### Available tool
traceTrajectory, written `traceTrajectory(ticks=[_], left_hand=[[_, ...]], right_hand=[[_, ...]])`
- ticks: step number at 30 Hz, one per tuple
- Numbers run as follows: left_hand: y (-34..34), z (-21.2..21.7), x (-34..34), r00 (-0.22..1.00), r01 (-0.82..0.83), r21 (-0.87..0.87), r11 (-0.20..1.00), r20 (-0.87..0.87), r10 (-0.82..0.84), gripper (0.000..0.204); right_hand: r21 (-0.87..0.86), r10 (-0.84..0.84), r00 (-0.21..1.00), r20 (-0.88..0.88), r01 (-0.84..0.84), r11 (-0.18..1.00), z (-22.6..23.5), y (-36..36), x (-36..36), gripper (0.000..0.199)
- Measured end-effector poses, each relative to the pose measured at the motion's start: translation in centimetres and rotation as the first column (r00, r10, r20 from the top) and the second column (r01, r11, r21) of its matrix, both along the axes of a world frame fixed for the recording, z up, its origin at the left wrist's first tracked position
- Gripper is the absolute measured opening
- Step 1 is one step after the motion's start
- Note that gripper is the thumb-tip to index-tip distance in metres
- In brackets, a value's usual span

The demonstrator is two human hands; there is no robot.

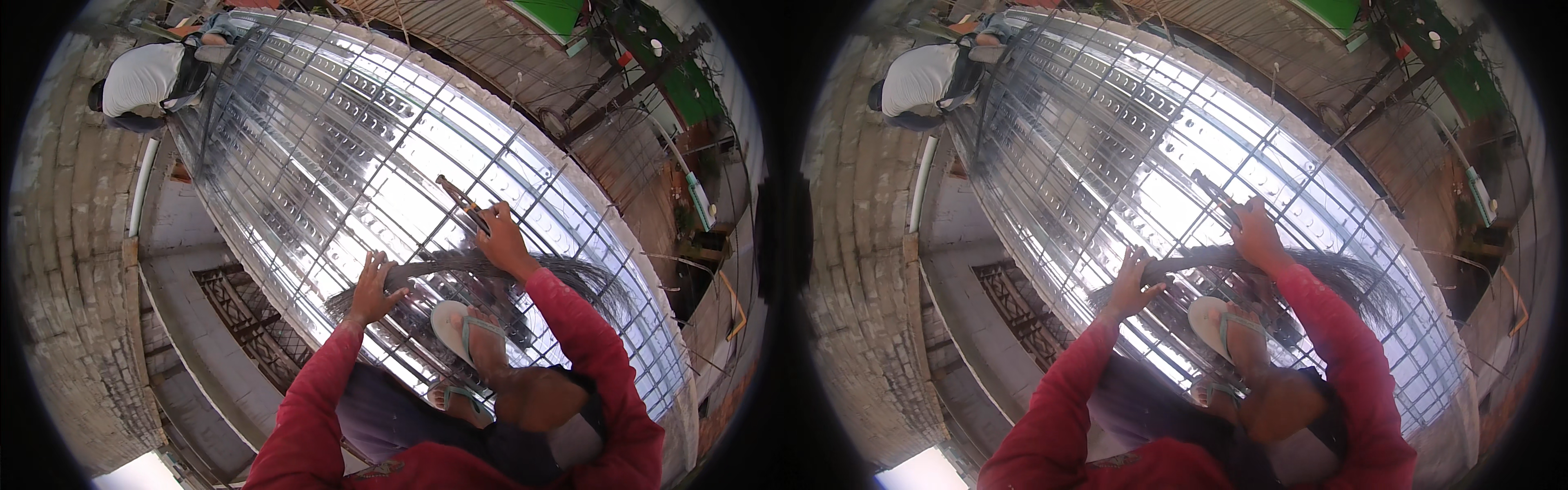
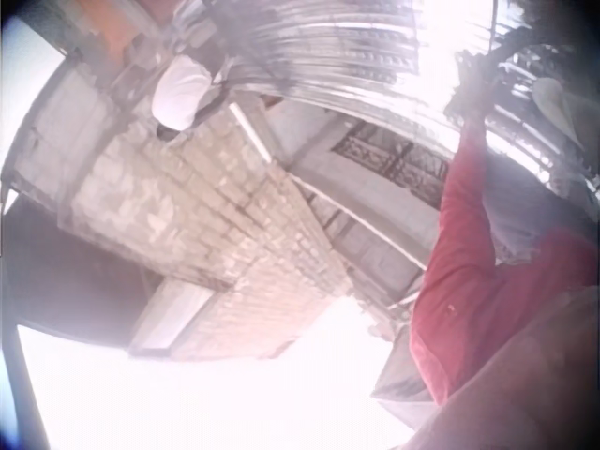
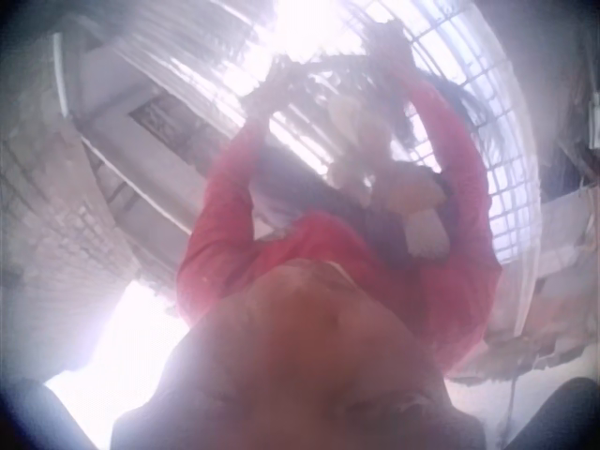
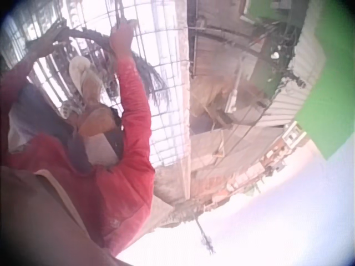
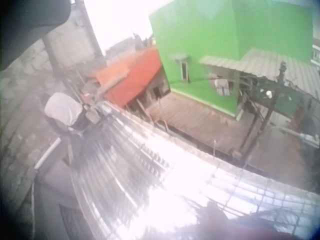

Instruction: The person uses pliers to twist wire ties around intersecting metal bars on a large grid structure. They repeatedly position the wire, clamp it with pliers, and twist to secure the joints.

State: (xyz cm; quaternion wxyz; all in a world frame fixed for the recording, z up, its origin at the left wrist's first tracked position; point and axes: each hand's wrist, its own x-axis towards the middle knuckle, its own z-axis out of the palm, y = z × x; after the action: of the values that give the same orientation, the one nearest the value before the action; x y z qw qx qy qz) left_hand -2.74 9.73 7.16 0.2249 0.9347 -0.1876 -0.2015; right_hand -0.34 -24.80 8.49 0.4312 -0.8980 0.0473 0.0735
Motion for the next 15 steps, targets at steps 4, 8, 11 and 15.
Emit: traceTrajectory(ticks=[4,8,11,15], left_hand=[[-0.2,-0.2,0.4,1.000,0.021,0.007,1.000,-0.002,-0.021,0.071],[0.3,2.2,1.6,0.988,0.079,0.180,0.980,-0.145,-0.053,0.084],[0.3,5.7,0.8,0.994,-0.021,0.109,0.994,-0.108,0.033,0.084],[1.1,14.1,-3.3,0.941,-0.273,-0.057,0.960,-0.221,0.255,0.063]], right_hand=[[0.058,-0.042,0.992,0.123,0.035,0.998,0.3,-1.6,0.1,0.036],[0.311,-0.163,0.968,-0.189,0.216,0.925,4.5,-0.8,-0.1,0.033],[0.398,-0.305,0.920,-0.248,0.383,0.834,5.6,-0.1,-2.8,0.027],[0.466,-0.367,0.859,-0.357,0.505,0.726,12.0,-0.6,-7.6,0.021]])
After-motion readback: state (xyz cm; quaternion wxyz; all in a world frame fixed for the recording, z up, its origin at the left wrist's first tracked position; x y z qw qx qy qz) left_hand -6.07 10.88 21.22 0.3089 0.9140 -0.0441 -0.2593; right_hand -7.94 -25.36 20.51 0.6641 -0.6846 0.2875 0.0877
